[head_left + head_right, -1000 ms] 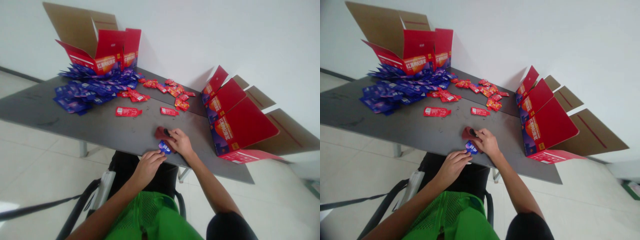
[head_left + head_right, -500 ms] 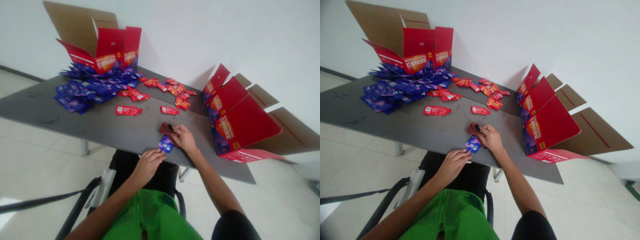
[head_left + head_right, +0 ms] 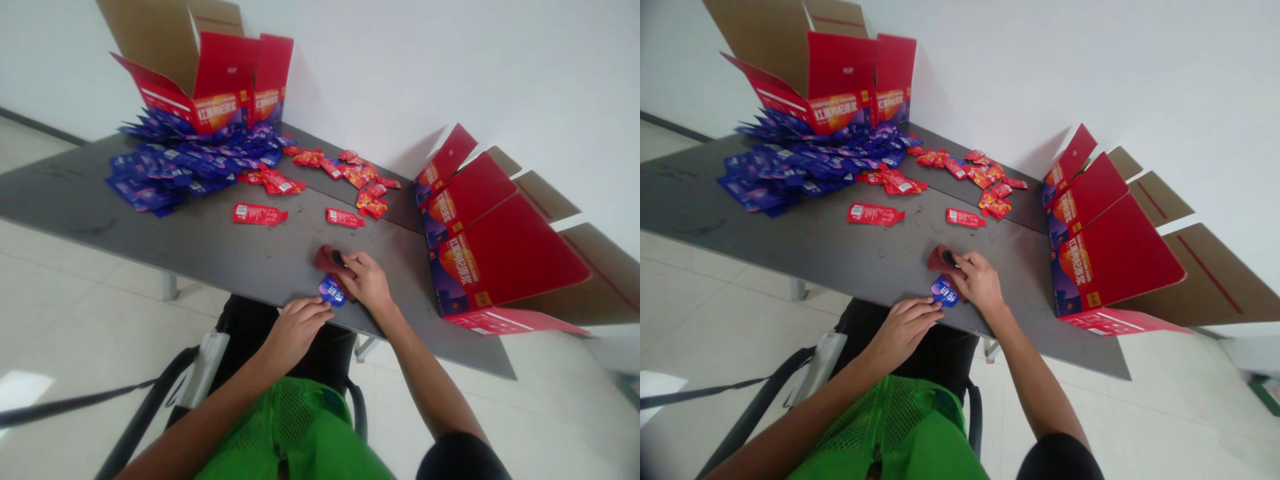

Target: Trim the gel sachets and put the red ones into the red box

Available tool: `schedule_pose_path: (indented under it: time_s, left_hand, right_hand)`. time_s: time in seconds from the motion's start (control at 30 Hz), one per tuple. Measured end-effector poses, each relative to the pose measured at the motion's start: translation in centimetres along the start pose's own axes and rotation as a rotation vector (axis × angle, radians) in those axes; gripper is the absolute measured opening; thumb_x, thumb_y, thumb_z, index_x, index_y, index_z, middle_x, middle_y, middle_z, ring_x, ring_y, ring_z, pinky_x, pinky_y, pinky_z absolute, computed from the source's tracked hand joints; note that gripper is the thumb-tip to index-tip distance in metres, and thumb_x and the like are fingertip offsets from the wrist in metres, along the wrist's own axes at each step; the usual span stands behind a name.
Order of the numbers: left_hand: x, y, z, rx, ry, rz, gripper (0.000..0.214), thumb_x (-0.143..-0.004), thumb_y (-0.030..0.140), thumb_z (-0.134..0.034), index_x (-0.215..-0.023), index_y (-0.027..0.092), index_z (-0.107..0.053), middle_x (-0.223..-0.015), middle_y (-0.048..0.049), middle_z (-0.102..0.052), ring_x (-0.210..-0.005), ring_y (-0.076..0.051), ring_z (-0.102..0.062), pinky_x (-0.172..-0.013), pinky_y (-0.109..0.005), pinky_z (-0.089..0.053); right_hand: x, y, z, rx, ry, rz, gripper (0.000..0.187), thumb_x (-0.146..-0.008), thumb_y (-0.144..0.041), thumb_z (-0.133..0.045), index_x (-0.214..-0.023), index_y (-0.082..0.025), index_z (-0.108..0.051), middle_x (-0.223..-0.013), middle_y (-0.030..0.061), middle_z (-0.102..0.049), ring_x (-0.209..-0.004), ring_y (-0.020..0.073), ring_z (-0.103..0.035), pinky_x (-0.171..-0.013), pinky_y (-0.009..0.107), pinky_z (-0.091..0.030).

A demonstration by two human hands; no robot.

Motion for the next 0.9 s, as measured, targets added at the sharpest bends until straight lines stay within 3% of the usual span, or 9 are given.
schedule_pose_path:
  time_s: [0.07, 0.13, 0.2, 0.33, 0.43, 0.57, 0.67, 0.8, 0.9]
  left_hand:
    - [0.0, 0.0, 0.0, 0.002, 0.0, 0.008, 0.028, -0.099, 0.015, -0.057, -0.124, 0.021, -0.069, -0.13, -0.0053, -0.071, -0.122, -0.023, -0.06, -0.103, -0.044, -0.047]
    - [0.1, 0.0, 0.0, 0.003, 0.008, 0.012, 0.028, -0.099, 0.015, -0.058, -0.124, 0.021, -0.069, -0.129, -0.0053, -0.071, -0.121, -0.023, -0.061, -0.102, -0.044, -0.048]
    - [0.1, 0.0, -0.1, 0.003, 0.011, 0.01, 0.027, -0.099, 0.015, -0.058, -0.124, 0.021, -0.069, -0.128, -0.005, -0.071, -0.12, -0.023, -0.061, -0.102, -0.043, -0.047]
    - [-0.1, 0.0, -0.1, 0.003, 0.001, 0.012, 0.026, -0.099, 0.015, -0.058, -0.122, 0.02, -0.069, -0.124, -0.0046, -0.073, -0.12, -0.023, -0.061, -0.102, -0.042, -0.047]
    - [-0.2, 0.0, 0.0, 0.022, -0.005, 0.007, 0.025, -0.099, 0.014, -0.059, -0.121, 0.02, -0.069, -0.124, -0.0039, -0.073, -0.121, -0.023, -0.06, -0.101, -0.042, -0.047]
    - [-0.1, -0.1, 0.1, 0.04, 0.013, 0.0, 0.026, -0.098, 0.015, -0.06, -0.121, 0.021, -0.069, -0.127, -0.0024, -0.072, -0.122, -0.023, -0.06, -0.101, -0.042, -0.047]
    - [0.0, 0.0, 0.0, 0.03, 0.036, -0.003, 0.025, -0.099, 0.015, -0.059, -0.121, 0.021, -0.069, -0.125, -0.0033, -0.072, -0.12, -0.023, -0.061, -0.101, -0.041, -0.048]
    - [-0.1, 0.0, 0.1, 0.006, 0.017, 0.003, 0.027, -0.1, 0.015, -0.056, -0.122, 0.021, -0.07, -0.12, -0.0046, -0.074, -0.116, -0.022, -0.063, -0.099, -0.041, -0.049]
    - [-0.1, -0.1, 0.2, 0.007, -0.019, -0.001, 0.028, -0.1, 0.015, -0.054, -0.123, 0.021, -0.07, -0.122, -0.0049, -0.073, -0.119, -0.022, -0.062, -0.099, -0.041, -0.049]
  right_hand:
    - [-1.0, 1.9, 1.1, 0.069, 0.034, -0.084, 0.033, -0.097, -0.036, -0.06, -0.127, -0.028, -0.069, -0.105, 0.0085, -0.068, -0.093, 0.0241, -0.064, -0.074, 0.032, -0.055]
    - [-1.3, 1.8, 2.2, 0.092, 0.07, -0.111, 0.033, -0.098, -0.037, -0.059, -0.127, -0.027, -0.07, -0.106, 0.0093, -0.067, -0.094, 0.0247, -0.064, -0.074, 0.033, -0.055]
    - [-1.0, 0.0, 2.4, 0.052, 0.072, -0.074, 0.034, -0.099, -0.037, -0.057, -0.129, -0.027, -0.068, -0.11, 0.0097, -0.066, -0.098, 0.0246, -0.064, -0.079, 0.034, -0.055]
    - [0.5, -3.2, 0.4, -0.021, -0.082, 0.115, 0.036, -0.098, -0.034, -0.058, -0.133, -0.031, -0.066, -0.113, 0.008, -0.067, -0.1, 0.0238, -0.063, -0.084, 0.034, -0.055]
    - [0.2, -0.8, 0.0, -0.02, -0.065, 0.083, 0.034, -0.098, -0.035, -0.059, -0.129, -0.027, -0.068, -0.109, 0.0081, -0.067, -0.096, 0.0228, -0.064, -0.08, 0.033, -0.055]
    - [-1.1, 2.6, 1.9, 0.069, 0.085, -0.072, 0.031, -0.096, -0.036, -0.062, -0.121, -0.021, -0.072, -0.103, 0.0086, -0.067, -0.09, 0.0233, -0.065, -0.072, 0.033, -0.054]
    - [-0.6, 0.1, 2.8, -0.026, 0.131, -0.028, 0.031, -0.098, -0.033, -0.06, -0.125, -0.022, -0.069, -0.108, 0.0088, -0.066, -0.095, 0.0219, -0.065, -0.079, 0.032, -0.055]
    - [1.3, -4.4, 0.7, -0.058, -0.062, 0.159, 0.037, -0.097, -0.029, -0.059, -0.133, -0.026, -0.065, -0.112, 0.008, -0.067, -0.1, 0.0226, -0.064, -0.081, 0.033, -0.056]
    - [1.4, -2.6, -0.2, -0.07, -0.05, 0.112, 0.034, -0.097, -0.031, -0.06, -0.13, -0.025, -0.067, -0.111, 0.0082, -0.067, -0.098, 0.0222, -0.064, -0.082, 0.033, -0.056]
Point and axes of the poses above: each hand's wrist, its own x-axis away from the middle knuckle, its own z-axis out of the back of the hand, y = z × x, the point moved 5 cm from there along -x, towards the middle knuckle
